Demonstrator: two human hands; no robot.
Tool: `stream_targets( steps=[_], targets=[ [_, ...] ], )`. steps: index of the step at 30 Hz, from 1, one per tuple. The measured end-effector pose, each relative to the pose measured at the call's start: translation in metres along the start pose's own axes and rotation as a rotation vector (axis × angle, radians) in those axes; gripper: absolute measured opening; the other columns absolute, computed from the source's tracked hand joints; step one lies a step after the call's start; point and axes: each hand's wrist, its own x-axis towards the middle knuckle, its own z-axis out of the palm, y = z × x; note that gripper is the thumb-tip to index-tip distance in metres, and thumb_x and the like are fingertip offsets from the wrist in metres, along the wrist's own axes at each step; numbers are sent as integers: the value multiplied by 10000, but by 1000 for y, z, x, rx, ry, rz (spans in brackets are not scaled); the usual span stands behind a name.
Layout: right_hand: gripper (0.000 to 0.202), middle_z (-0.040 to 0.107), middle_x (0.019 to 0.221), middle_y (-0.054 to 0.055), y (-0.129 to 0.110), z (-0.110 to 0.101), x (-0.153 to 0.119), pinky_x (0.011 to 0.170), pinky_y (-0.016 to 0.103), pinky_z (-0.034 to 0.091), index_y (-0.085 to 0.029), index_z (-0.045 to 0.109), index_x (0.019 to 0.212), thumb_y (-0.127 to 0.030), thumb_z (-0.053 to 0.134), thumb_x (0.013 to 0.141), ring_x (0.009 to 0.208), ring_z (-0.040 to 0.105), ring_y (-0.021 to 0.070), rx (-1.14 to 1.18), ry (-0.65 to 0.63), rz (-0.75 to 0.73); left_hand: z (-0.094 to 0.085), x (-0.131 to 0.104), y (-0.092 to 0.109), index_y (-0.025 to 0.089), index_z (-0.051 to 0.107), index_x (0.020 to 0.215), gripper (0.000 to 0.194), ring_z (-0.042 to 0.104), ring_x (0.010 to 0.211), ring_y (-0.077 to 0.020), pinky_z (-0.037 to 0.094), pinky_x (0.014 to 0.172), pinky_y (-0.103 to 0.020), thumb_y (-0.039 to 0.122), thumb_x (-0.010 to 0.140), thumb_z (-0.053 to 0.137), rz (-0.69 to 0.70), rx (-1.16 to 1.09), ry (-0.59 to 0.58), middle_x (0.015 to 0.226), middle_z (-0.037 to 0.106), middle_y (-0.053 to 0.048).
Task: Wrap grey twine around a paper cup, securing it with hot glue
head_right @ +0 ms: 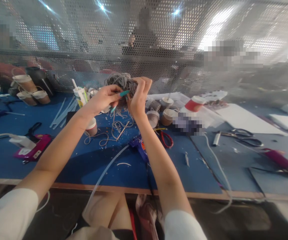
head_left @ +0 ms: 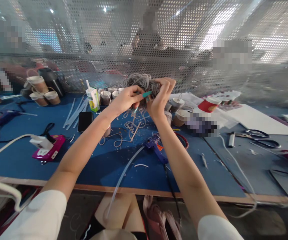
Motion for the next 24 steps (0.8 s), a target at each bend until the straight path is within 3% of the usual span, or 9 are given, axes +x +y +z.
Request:
stream_targets(
  steps=[4,5,7,10,13,17,20,24],
  targets=[
    [371,407,1134,129,10,-4,1,1029,649,345,-254,440,1142,-252,507,777,1193,438,343,-54,-104,19,-14,-5,-3,201,462,855,187,445,412,-73,287,513,-241,149,850,641,3,183,202,446,489,105],
    [379,409,1150,135,12,-5,1,1039,659,328,-256,447,1150,-231,508,777,1212,426,349,-54,-135,20,-17,-6,-3,196,477,826,185,440,404,-71,283,511,-245,147,832,655,3,234,197,435,493,100],
    [391,419,1181,139,13,-7,0,1052,649,324,-263,463,1158,-198,510,775,1236,417,349,-31,-209,8,-22,-7,-1,177,526,740,151,411,388,-58,267,500,-249,140,831,641,-14,273,67,407,482,82],
    [372,456,1185,132,10,-6,-1,1039,605,375,-263,498,1125,-183,521,762,1219,450,331,15,-282,-13,-26,-5,3,149,572,642,246,350,379,-27,238,484,-228,148,888,570,-18,161,-133,383,424,72],
    [336,527,1137,113,6,-2,2,1033,560,420,-247,540,1040,-168,539,713,1166,505,298,115,-329,10,-27,2,3,148,528,611,320,327,379,-14,235,465,-191,104,927,492,-20,-77,-37,394,370,83],
    [421,600,1169,91,2,3,9,981,483,498,-229,530,1098,-204,558,680,1163,554,264,527,-541,137,-27,12,-8,162,457,624,363,289,370,-19,243,432,-157,85,968,370,-109,-334,136,431,313,93],
    [497,552,1317,79,-5,3,11,1051,462,455,-249,478,1208,-300,597,729,1277,492,246,637,-576,161,-27,15,-15,166,461,646,362,289,384,-26,301,460,-145,119,986,349,-117,-391,127,458,303,92],
    [519,619,1184,68,-13,1,10,1043,457,453,-265,479,1173,-417,693,725,1140,578,236,548,-520,85,-28,13,-15,172,485,663,342,297,410,-43,367,530,-149,140,983,369,-62,-413,117,476,284,89]
  ],
)
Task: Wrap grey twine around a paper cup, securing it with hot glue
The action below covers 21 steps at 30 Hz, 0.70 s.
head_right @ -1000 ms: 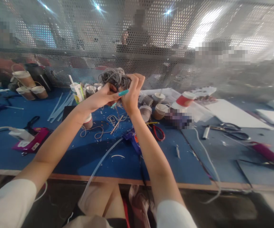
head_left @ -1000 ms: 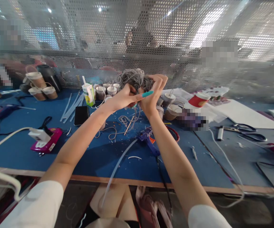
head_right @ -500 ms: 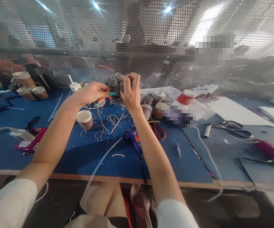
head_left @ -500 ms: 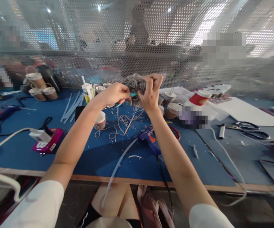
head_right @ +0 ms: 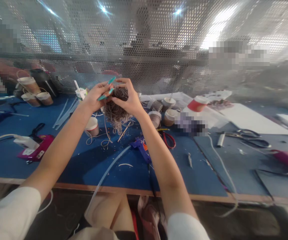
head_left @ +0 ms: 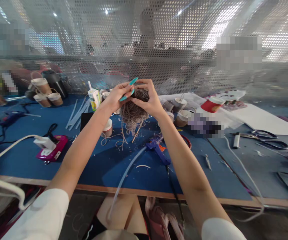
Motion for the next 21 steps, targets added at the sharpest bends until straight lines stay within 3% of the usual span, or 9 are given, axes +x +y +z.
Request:
stream_targets(
  steps=[3,10,14,17,21],
  targets=[
    [399,651,1049,59,-1,0,0,971,469,489,-263,512,1049,-420,703,735,1015,614,242,-86,35,-10,0,-2,4,168,481,644,356,283,405,-41,333,515,-145,114,979,372,23,11,3,470,287,89],
    [239,657,959,58,4,-12,3,968,565,430,-248,557,899,-200,669,694,984,600,284,-357,-18,-41,1,-4,9,149,470,580,390,269,405,-23,241,471,-161,51,952,407,91,117,-70,445,297,83],
    [205,644,999,52,8,-15,1,989,568,401,-254,577,917,-181,620,730,1016,579,274,-409,-8,-46,6,-13,14,176,443,615,406,255,429,-51,324,530,-181,134,1000,322,166,180,-23,478,196,78],
    [214,640,1028,52,11,-14,-1,1003,557,394,-254,584,940,-167,602,745,1027,576,263,-413,12,-44,12,-23,18,200,523,724,386,315,463,-73,382,598,-204,226,1027,285,256,299,35,491,163,68],
    [240,635,1026,61,10,-14,-1,997,557,401,-253,593,951,-154,617,734,1023,579,268,-399,47,-98,18,-31,19,232,564,836,401,359,470,-81,410,619,-215,349,1042,240,329,294,40,468,147,65]
  ],
)
